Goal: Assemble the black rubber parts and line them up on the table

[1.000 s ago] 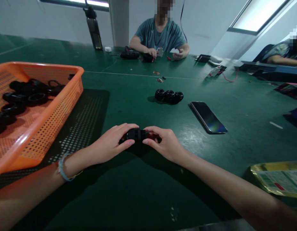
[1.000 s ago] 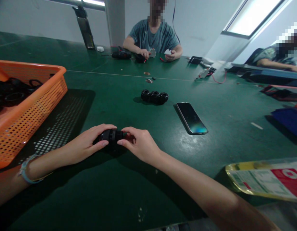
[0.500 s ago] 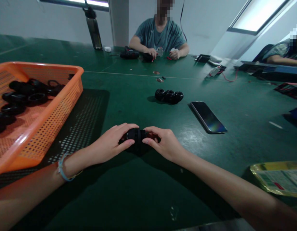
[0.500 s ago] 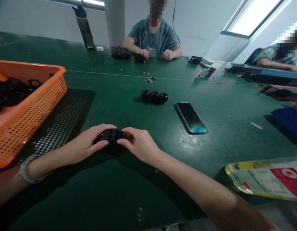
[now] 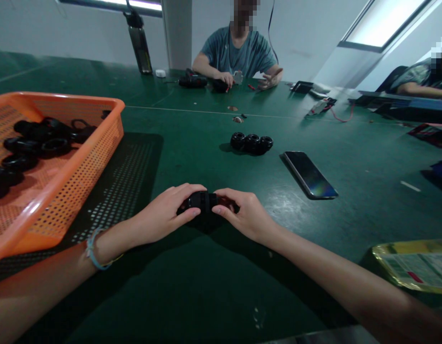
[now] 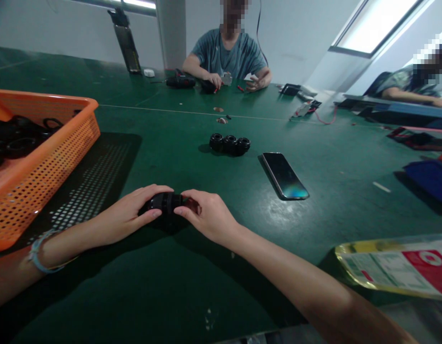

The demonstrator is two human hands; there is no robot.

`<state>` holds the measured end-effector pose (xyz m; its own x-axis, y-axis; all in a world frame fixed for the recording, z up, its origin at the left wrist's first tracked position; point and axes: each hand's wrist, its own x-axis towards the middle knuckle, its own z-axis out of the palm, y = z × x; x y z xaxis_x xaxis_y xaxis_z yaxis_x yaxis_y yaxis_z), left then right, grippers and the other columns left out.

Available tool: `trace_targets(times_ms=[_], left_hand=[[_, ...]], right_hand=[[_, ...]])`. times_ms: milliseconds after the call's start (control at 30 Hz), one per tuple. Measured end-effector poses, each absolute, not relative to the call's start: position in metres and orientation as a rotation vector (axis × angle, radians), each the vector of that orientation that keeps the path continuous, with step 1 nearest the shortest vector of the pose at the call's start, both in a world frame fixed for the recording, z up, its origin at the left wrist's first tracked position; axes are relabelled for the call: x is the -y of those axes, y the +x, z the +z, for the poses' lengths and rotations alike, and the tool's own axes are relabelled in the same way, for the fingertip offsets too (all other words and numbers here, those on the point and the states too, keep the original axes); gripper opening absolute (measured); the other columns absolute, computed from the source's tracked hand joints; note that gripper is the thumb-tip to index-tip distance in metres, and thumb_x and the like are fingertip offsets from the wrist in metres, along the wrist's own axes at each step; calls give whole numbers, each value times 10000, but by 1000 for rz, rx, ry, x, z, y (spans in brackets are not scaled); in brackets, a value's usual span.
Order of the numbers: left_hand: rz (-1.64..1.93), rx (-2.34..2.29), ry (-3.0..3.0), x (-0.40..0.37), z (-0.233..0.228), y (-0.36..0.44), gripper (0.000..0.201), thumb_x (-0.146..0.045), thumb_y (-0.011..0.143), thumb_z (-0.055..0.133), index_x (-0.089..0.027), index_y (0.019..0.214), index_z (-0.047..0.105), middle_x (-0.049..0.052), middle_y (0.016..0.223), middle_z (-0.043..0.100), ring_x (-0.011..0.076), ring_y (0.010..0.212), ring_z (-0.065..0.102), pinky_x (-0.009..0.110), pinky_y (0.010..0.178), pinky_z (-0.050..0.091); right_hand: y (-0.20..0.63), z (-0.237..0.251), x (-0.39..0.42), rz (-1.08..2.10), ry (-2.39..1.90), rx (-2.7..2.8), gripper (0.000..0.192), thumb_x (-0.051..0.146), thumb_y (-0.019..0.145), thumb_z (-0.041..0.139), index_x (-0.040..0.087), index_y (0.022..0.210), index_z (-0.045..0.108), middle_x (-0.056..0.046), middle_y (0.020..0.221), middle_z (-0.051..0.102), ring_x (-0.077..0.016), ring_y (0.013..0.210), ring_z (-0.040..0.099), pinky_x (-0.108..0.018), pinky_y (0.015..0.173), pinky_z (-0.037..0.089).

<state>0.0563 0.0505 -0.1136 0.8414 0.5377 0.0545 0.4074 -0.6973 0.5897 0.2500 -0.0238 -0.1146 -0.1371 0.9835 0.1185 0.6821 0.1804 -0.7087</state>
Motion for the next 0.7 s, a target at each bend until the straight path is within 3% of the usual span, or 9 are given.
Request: trace_targets(times_ms=[267,700], left_hand=[[310,-681,2436,-50,-113,57,368,-338,868,385,-181,1192,458,81,1114,591,240,1021,548,377,878,415],[304,-670,2431,-50,-112,57,365,-338,873,380,-178,1193,452,83,1113,590,238,1014,548,379,874,412]], right_hand=[[253,-120,28,760,-1405,1829,353,176,745,627,169,1081,519,-6,789,639,-120,643,591,-254,610,488],[253,-123,27,766,-1430,1811,276,127,758,616,190,1017,548,14,770,647,-109,655,611,-256,634,514]])
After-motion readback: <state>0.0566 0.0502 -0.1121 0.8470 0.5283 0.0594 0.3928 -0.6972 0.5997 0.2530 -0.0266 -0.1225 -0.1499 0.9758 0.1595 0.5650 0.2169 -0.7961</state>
